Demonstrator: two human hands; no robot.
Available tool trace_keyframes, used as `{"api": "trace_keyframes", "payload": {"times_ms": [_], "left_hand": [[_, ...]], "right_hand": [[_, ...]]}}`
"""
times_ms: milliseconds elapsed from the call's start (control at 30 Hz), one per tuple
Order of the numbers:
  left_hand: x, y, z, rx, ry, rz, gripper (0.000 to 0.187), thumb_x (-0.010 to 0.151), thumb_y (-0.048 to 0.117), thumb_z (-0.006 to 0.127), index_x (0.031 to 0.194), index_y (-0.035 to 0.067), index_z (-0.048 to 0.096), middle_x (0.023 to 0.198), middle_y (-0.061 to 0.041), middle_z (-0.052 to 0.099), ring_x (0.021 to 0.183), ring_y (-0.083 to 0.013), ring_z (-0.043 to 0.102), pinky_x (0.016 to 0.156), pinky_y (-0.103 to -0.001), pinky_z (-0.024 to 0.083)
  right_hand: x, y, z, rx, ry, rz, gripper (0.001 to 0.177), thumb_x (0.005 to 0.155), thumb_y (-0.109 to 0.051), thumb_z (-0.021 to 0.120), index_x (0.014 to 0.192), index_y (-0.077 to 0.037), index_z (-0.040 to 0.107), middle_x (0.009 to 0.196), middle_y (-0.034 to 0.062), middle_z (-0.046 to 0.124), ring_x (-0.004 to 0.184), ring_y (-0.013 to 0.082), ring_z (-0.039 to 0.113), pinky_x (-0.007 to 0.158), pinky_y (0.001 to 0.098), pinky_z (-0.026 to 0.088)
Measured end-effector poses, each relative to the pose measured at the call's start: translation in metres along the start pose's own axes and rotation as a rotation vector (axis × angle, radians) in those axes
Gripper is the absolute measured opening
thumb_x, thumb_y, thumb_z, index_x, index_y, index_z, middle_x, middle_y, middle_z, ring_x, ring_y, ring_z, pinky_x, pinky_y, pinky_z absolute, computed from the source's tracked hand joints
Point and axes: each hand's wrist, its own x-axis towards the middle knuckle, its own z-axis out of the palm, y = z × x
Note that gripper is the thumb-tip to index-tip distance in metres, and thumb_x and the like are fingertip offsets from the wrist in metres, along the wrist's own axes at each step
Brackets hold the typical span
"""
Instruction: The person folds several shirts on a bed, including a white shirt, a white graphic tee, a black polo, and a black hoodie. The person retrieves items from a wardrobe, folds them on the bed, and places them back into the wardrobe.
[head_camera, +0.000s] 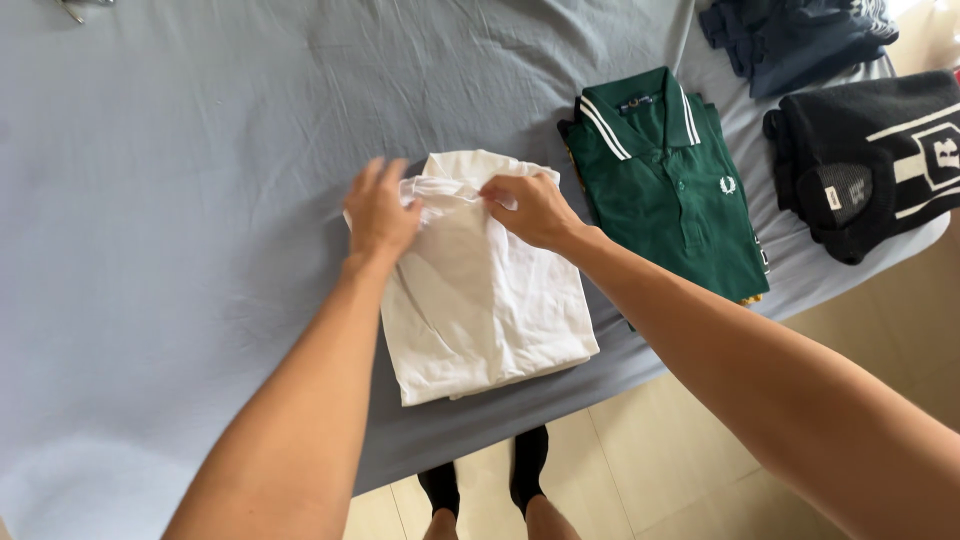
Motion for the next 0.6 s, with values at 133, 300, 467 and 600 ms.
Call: {"api": "trace_keyframes", "payload": {"times_ms": [133, 300, 467, 600], "left_hand": [[0.022, -0.054, 0.011, 0.016, -0.166, -0.138, 0.034, 0.086, 0.045, 0.076, 0.109, 0.021, 0.073, 0.118, -0.008, 0.066, 0.118, -0.0345, 0.063, 0.095, -0.054, 0.049], [-0.014, -0.011, -0.054, -0.122, -0.094, 0.174, 0.015, 0.084, 0.018, 0.078, 0.092, 0.012, 0.067, 0.086, -0.013, 0.073, 0.091, -0.0387, 0.072, 0.08, -0.048, 0.057], [-0.078, 0.088, -0.109, -0.242, -0.104, 0.016, 0.017, 0.094, 0.033, 0.067, 0.099, 0.017, 0.065, 0.083, -0.017, 0.075, 0.089, -0.0422, 0.073, 0.079, -0.054, 0.056], [-0.133, 0.128, -0.15, -0.357, -0.19, -0.353, 0.024, 0.099, 0.042, 0.052, 0.103, 0.02, 0.06, 0.093, -0.015, 0.077, 0.097, -0.0416, 0.072, 0.084, -0.054, 0.056]], "right_hand": [[-0.001, -0.01, -0.004, 0.033, -0.038, 0.049, 0.016, 0.091, -0.022, 0.069, 0.105, -0.018, 0.076, 0.097, -0.0009, 0.079, 0.099, 0.0219, 0.074, 0.087, 0.0378, 0.059], [0.01, -0.056, 0.026, 0.809, -0.034, 0.568, 0.053, 0.091, -0.039, 0.075, 0.138, -0.02, 0.06, 0.09, 0.0151, 0.077, 0.074, 0.0242, 0.076, 0.067, 0.0387, 0.068], [-0.009, -0.116, 0.031, 1.203, -0.014, 0.906, 0.066, 0.087, -0.051, 0.072, 0.139, -0.014, 0.052, 0.095, 0.0118, 0.065, 0.084, 0.029, 0.071, 0.075, 0.0506, 0.065], [-0.041, -0.143, 0.05, 1.209, 0.341, 0.986, 0.04, 0.089, -0.018, 0.071, 0.126, -0.002, 0.069, 0.086, 0.0135, 0.07, 0.073, 0.0245, 0.072, 0.065, 0.0413, 0.063]]}}
